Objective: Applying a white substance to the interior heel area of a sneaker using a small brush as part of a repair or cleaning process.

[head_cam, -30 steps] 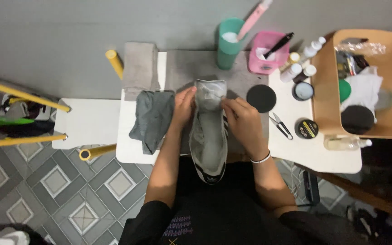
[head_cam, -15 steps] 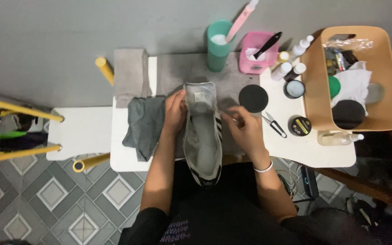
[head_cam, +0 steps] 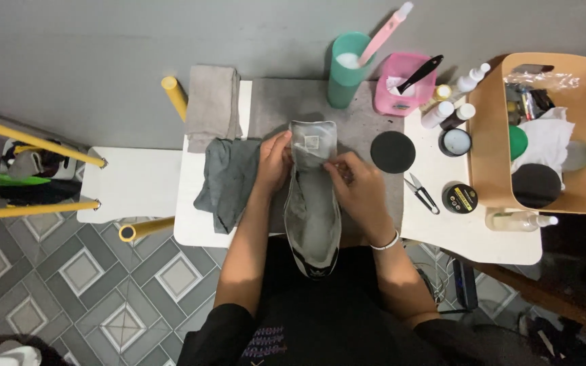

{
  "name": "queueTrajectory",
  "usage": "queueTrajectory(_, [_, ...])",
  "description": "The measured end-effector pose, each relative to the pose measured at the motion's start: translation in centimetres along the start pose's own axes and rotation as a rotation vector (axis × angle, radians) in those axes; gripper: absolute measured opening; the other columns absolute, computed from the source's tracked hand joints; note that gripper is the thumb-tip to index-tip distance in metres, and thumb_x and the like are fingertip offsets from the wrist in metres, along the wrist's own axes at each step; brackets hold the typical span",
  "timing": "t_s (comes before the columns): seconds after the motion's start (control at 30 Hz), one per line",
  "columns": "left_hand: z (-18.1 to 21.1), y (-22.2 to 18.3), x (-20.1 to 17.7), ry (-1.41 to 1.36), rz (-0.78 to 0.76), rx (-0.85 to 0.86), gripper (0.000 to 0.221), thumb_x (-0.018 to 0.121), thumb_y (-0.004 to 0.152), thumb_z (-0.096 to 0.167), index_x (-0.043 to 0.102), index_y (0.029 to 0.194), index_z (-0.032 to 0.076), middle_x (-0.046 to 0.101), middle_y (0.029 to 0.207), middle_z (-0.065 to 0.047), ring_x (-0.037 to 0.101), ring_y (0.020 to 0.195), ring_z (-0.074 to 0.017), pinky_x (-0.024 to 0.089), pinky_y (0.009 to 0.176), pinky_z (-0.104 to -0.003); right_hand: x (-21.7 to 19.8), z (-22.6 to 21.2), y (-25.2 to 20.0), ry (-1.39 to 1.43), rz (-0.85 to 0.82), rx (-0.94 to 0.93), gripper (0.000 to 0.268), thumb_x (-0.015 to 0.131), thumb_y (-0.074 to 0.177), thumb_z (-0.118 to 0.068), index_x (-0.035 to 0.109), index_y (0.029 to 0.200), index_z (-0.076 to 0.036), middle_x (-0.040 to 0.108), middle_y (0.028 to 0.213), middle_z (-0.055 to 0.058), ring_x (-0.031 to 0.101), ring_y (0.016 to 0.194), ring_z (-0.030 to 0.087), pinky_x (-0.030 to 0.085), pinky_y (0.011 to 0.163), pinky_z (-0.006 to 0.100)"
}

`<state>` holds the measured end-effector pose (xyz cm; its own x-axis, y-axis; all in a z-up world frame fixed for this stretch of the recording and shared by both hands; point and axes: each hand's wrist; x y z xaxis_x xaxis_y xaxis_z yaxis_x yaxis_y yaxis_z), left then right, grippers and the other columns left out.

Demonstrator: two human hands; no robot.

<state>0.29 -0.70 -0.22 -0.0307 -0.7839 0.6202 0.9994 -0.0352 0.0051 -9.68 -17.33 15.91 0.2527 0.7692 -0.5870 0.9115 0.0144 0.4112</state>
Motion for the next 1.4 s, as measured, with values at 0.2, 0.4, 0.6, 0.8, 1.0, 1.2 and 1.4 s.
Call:
queueTrajectory(0.2, [-0.8, 0.2, -1.2, 0.039, -0.008, -0.032, 0.025, 0.054, 0.106, 0.017, 0.074, 0.098, 0.003, 0.076, 0.089, -0.015, 0.075, 0.084, -0.0227, 0.060, 0.080, -0.040, -2.1, 0.8, -1.6, -0.029, -0.041, 0.098, 0.011, 0.079, 0.091, -0.009, 0.070, 0.090, -0.003, 0.070, 0.067, 0.015, 0.069, 0.061, 0.033, 0.051, 0.052, 0.039])
queueTrajectory(0.4, [-3.7, 1.5, -3.8, 0.044, 0.009, -0.055, 0.026, 0.055, 0.106, 0.017, 0.075, 0.100, 0.002, 0.076, 0.089, -0.014, 0.075, 0.084, -0.0232, 0.060, 0.082, -0.041, -3.9, 1.0, -1.8, -0.101, -0.094, 0.160, 0.010, 0.081, 0.089, -0.008, 0.072, 0.090, -0.003, 0.070, 0.068, 0.014, 0.069, 0.061, 0.033, 0.051, 0.051, 0.038])
queueTrajectory(0.6, [0.2, 0.1, -0.1, 0.074, -0.003, -0.029, 0.027, 0.054, 0.107, 0.020, 0.075, 0.098, 0.005, 0.076, 0.092, -0.014, 0.074, 0.087, -0.0217, 0.059, 0.082, -0.041, -2.0, -0.8, 0.7, -0.103, -0.048, 0.006, 0.009, 0.080, 0.090, -0.005, 0.071, 0.088, -0.003, 0.071, 0.068, 0.013, 0.069, 0.059, 0.030, 0.053, 0.050, 0.036])
queueTrajectory(0.8, [-2.4, 1.2, -3.2, 0.103, -0.033, -0.048, 0.029, 0.052, 0.108, 0.022, 0.075, 0.102, 0.005, 0.076, 0.092, -0.015, 0.074, 0.086, -0.0251, 0.060, 0.078, -0.043, -0.6, -0.3, 1.2, -0.084, -0.031, 0.000, 0.010, 0.079, 0.092, -0.007, 0.071, 0.088, -0.003, 0.072, 0.072, 0.014, 0.071, 0.064, 0.032, 0.054, 0.051, 0.035])
queueTrajectory(1.0, [-4.1, 1.8, -5.5, 0.116, -0.023, -0.073, 0.028, 0.054, 0.107, 0.024, 0.074, 0.103, 0.005, 0.075, 0.091, -0.013, 0.073, 0.084, -0.0219, 0.060, 0.075, -0.040, -2.1, 1.9, -0.9, -0.134, -0.050, 0.046, 0.016, 0.080, 0.095, -0.014, 0.071, 0.084, -0.006, 0.068, 0.066, 0.011, 0.066, 0.057, 0.025, 0.049, 0.048, 0.032])
queueTrajectory(1.2, [-2.6, 1.3, -4.3, 0.145, -0.013, -0.065, 0.028, 0.054, 0.107, 0.024, 0.074, 0.102, 0.005, 0.073, 0.086, -0.010, 0.073, 0.081, -0.0203, 0.060, 0.072, -0.038, -4.5, 1.3, -1.3, -0.147, -0.090, 0.101, 0.011, 0.081, 0.092, -0.007, 0.075, 0.084, -0.003, 0.068, 0.064, 0.012, 0.064, 0.053, 0.025, 0.048, 0.046, 0.030])
queueTrajectory(1.4, [0.1, 0.7, -0.8, 0.107, 0.003, -0.047, 0.027, 0.056, 0.105, 0.024, 0.074, 0.097, 0.006, 0.075, 0.087, -0.012, 0.074, 0.081, -0.0213, 0.062, 0.073, -0.039, -2.3, 1.4, 0.6, -0.101, -0.027, 0.017, 0.014, 0.082, 0.092, -0.007, 0.073, 0.083, 0.000, 0.066, 0.062, 0.013, 0.063, 0.054, 0.024, 0.047, 0.047, 0.030])
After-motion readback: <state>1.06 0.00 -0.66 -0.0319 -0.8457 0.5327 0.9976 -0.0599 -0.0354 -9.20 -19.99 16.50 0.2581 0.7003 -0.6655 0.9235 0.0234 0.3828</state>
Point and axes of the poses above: each hand's wrist, its own y-axis towards the middle knuckle, its own x-axis out of the palm, z = x × y
